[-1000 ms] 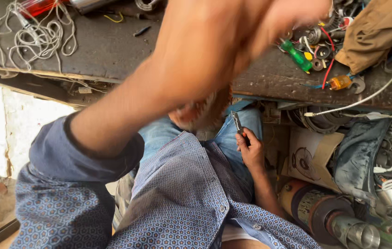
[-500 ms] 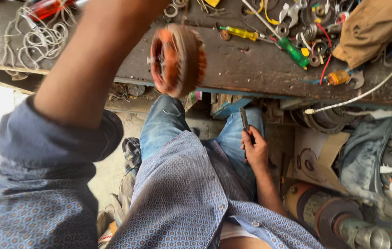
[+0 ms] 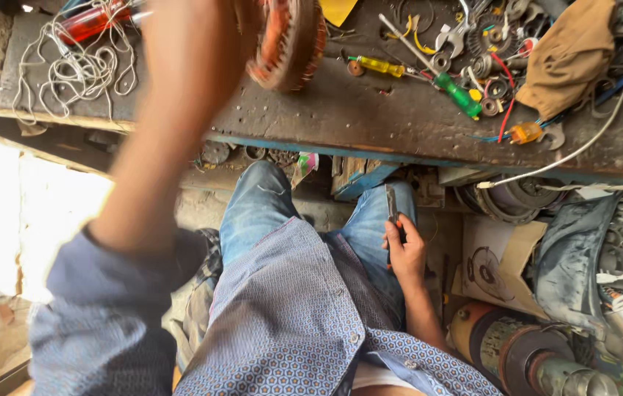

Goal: The person uses a utility knife to scrape and trim copper windings on a cylindrical electrical coil. They repeatedly rotate the coil, scrape the surface, and pull away loose strands of wire while working at a cluttered bench.

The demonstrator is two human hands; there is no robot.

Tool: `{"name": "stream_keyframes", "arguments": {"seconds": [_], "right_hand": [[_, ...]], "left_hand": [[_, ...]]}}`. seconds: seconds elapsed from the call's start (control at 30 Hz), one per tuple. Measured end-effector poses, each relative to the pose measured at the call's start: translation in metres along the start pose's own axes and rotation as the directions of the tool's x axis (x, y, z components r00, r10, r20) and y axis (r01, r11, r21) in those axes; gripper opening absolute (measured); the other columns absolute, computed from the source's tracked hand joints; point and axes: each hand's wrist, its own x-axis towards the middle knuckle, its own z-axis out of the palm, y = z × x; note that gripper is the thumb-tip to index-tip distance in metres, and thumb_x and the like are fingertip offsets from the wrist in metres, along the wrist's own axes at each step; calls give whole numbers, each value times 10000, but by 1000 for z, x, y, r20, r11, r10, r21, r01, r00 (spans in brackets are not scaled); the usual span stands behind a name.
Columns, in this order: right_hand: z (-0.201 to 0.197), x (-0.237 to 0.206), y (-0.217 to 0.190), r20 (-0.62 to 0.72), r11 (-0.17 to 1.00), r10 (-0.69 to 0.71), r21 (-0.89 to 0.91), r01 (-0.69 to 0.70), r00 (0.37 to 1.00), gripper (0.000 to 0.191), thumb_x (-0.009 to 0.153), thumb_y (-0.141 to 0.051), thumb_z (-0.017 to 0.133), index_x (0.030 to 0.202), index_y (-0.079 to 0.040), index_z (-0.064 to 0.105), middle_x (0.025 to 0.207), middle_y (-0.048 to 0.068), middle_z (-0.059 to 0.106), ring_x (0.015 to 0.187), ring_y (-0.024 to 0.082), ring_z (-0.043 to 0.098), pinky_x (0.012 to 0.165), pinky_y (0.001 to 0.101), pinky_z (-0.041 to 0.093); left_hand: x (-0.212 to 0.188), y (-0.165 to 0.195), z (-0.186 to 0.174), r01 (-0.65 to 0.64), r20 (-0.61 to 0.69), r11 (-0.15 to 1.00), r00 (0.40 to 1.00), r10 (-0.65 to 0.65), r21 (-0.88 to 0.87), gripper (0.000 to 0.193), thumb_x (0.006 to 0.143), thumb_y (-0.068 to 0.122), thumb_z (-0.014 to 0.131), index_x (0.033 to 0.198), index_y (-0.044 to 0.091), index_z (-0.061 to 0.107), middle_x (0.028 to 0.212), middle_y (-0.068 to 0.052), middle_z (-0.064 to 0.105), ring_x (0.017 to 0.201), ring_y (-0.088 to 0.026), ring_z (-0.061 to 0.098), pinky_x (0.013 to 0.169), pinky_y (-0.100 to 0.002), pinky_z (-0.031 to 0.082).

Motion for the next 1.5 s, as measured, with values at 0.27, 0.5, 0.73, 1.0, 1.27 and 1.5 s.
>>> {"name": "stream_keyframes", "arguments": {"seconds": [0.27, 0.5, 0.73, 1.0, 1.27, 1.5], "right_hand": [[9, 12, -2, 153, 994, -105, 1, 106, 983, 316, 996, -194, 685, 1251, -9, 659, 787, 20, 643, 627, 78, 598, 574, 245, 517], [16, 2, -15, 76, 969, -197, -138, 206, 978, 301, 977, -198, 709, 1211, -13, 669, 747, 16, 655, 595, 72, 630, 542, 242, 528], [14, 2, -21, 83, 985, -143, -82, 150, 986, 328, 987, -227, 692, 1237, -14, 674, 744, 28, 656, 600, 85, 618, 537, 257, 505], [14, 2, -18, 83, 982, -154, -98, 161, 985, 340, 990, -232, 697, 1253, -17, 672, 771, 26, 675, 621, 80, 641, 562, 249, 528], [19, -2, -16, 73, 989, -107, -95, 114, 992, 326, 997, -210, 682, 1263, -22, 672, 767, 15, 670, 636, 71, 631, 545, 244, 508], [24, 3, -18, 135, 986, -137, -76, 148, 981, 350, 983, -208, 698, 1273, -15, 666, 779, 16, 682, 627, 74, 635, 569, 238, 527]], "left_hand": [[-67, 66, 0, 224, 115, 315, 936, -331, -922, 436, 1151, 375, 600, 880, 32, 610, 695, 39, 515, 665, -89, 440, 570, -272, 348], [-36, 35, -40, 206, 316, -361, 908, -277, -910, 387, 1085, 360, 561, 805, 98, 615, 570, 95, 451, 463, 34, 376, 428, -175, 273], [-83, 62, -18, 156, -18, 494, 944, -330, -856, 410, 1112, 233, 654, 785, 12, 543, 683, -21, 474, 666, -88, 403, 586, -281, 338], [-145, 66, 1, 76, -164, 766, 959, -232, -638, 182, 975, 133, 760, 889, 34, 634, 783, -75, 556, 697, -246, 584, 632, -378, 455], [-176, 35, -9, 257, -97, 791, 925, -369, -555, 326, 944, 214, 810, 1161, 34, 646, 1074, -103, 646, 986, -262, 643, 863, -386, 539], [-139, 1, 11, 154, -87, 824, 967, -238, -545, 919, 858, 399, 916, 1567, 46, 452, 1559, -167, 483, 1446, -345, 505, 1179, -465, 467]]}}
